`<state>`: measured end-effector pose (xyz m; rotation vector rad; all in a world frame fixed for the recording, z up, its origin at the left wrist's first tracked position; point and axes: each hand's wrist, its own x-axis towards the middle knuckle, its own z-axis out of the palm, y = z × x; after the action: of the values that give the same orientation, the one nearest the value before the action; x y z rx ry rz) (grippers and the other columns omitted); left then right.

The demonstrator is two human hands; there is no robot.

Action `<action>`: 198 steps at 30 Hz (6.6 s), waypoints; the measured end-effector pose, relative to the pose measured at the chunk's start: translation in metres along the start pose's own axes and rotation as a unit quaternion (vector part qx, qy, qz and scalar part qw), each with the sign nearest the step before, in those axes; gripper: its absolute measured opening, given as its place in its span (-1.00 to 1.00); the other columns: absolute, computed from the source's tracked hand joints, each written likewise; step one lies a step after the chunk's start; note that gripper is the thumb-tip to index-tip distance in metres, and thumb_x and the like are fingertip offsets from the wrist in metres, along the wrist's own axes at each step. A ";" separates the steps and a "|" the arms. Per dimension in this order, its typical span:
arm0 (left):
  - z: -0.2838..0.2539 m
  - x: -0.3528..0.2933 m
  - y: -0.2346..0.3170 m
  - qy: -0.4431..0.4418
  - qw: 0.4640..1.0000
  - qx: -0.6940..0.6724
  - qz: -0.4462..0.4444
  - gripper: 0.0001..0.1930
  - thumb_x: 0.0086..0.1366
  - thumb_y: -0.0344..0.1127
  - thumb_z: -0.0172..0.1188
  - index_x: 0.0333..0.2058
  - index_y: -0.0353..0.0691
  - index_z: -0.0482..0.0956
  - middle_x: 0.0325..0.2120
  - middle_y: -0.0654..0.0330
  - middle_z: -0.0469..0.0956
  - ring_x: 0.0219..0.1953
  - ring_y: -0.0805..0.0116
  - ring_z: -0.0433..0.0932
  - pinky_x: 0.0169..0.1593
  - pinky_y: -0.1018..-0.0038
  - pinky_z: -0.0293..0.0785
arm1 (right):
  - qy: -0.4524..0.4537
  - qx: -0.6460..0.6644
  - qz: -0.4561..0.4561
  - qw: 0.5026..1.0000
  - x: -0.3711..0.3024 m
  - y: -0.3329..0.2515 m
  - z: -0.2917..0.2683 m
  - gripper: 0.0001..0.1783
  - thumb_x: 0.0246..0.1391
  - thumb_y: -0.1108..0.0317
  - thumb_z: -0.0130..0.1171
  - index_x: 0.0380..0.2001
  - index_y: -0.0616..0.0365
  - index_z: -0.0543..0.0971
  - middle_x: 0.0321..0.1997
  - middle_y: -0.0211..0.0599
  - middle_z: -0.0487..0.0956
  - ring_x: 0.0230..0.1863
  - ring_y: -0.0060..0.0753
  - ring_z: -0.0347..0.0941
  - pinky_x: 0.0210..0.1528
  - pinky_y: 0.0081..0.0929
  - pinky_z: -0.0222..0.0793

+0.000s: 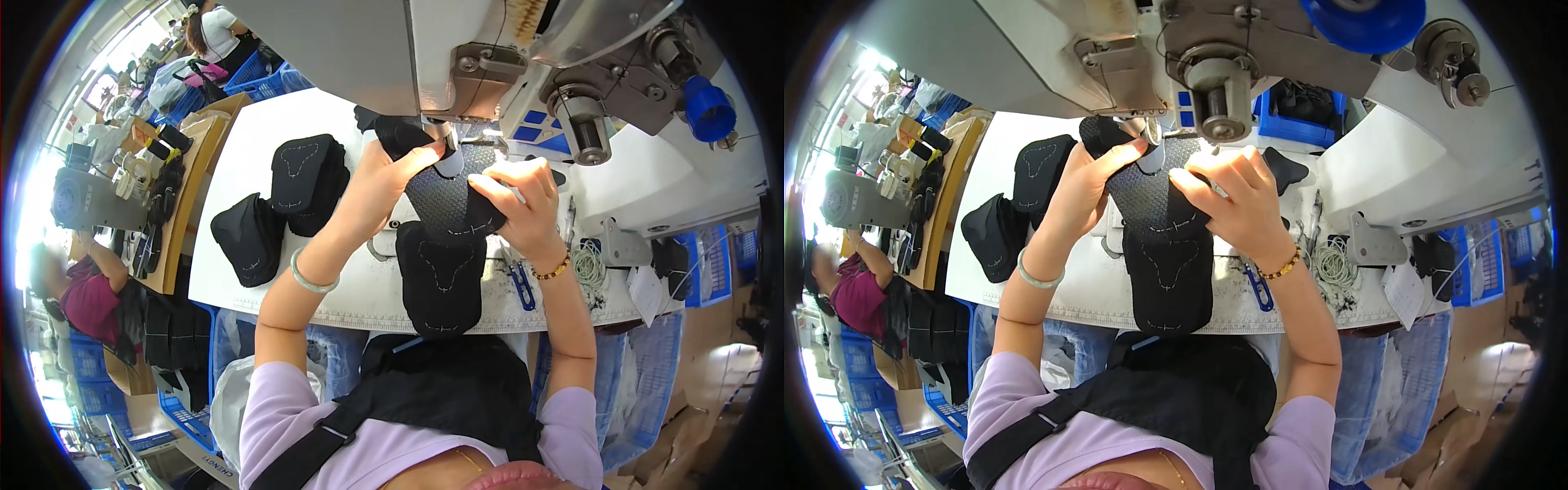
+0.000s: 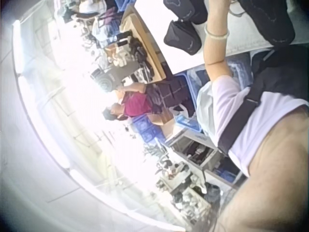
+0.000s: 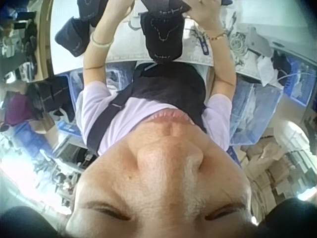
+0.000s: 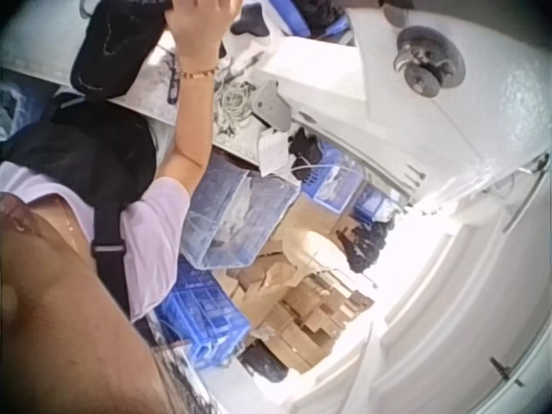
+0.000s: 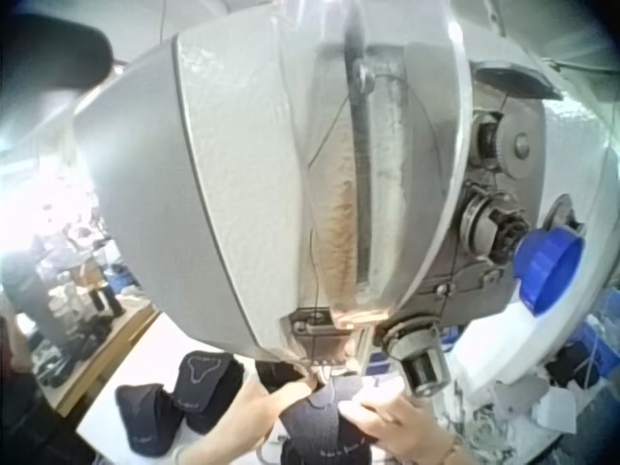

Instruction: The person aligns small padding pieces onto fabric components and stitches them together using a sewing machine.

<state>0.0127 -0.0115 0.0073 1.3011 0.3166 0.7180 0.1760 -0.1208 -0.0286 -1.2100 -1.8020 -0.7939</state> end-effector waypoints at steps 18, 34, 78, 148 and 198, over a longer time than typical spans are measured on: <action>-0.001 -0.004 -0.010 -0.002 1.000 -0.003 0.005 -0.89 0.22 -0.45 0.05 -0.30 -0.34 0.49 -0.37 0.25 0.51 -0.34 0.55 0.49 -0.26 0.63 0.41 | -0.006 -0.005 -0.009 1.000 0.008 -0.003 -0.002 -0.63 -0.33 0.18 0.21 -0.30 -0.14 0.62 -0.38 -0.56 0.40 -0.40 -0.51 0.30 -0.31 -0.47 0.10; -0.009 0.014 -0.004 -0.006 0.997 -0.068 -0.024 -0.90 0.22 -0.48 0.05 -0.35 -0.36 0.53 -0.43 0.22 0.54 -0.38 0.53 0.51 -0.29 0.60 0.44 | -0.035 -0.068 0.061 0.995 0.015 -0.020 0.000 -0.43 -0.49 0.45 0.15 -0.19 -0.13 0.55 -0.29 -0.61 0.42 -0.44 -0.53 0.24 -0.32 -0.42 0.10; 0.021 -0.029 -0.035 0.205 0.972 -0.059 0.098 -0.79 0.19 -0.31 0.00 -0.29 -0.32 0.47 -0.46 0.20 0.50 -0.47 0.41 0.47 -0.38 0.46 0.38 | 0.091 0.090 0.201 0.971 -0.006 0.005 0.013 -0.60 -0.31 0.83 -0.05 -0.34 0.28 0.55 -0.37 -0.25 0.55 -0.38 -0.39 0.41 -0.34 -0.56 0.30; -0.006 -0.006 -0.007 -0.015 0.575 0.608 0.548 -0.72 -0.12 -0.48 0.14 -0.32 -0.25 0.55 -0.45 0.29 0.49 -0.38 0.43 0.49 -0.17 0.50 0.36 | -0.017 0.069 0.029 0.997 0.001 0.002 -0.007 -0.67 -0.34 0.67 0.11 -0.38 0.13 0.51 -0.27 -0.33 0.54 -0.19 -0.25 0.46 -0.16 -0.39 0.28; -0.011 -0.004 0.001 -0.051 0.652 0.595 0.468 -0.74 -0.19 -0.58 0.17 -0.40 -0.34 0.47 -0.49 0.17 0.42 -0.44 0.25 0.43 -0.31 0.41 0.40 | 0.052 -0.034 0.059 0.996 0.004 -0.018 0.013 -0.68 -0.22 0.39 0.31 -0.28 0.02 0.54 -0.26 -0.48 0.48 -0.35 -0.48 0.34 -0.24 -0.45 0.18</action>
<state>0.0033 -0.0056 0.0052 2.8680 -0.0822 1.3909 0.1542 -0.1143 -0.0326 -1.2830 -1.6152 -0.8406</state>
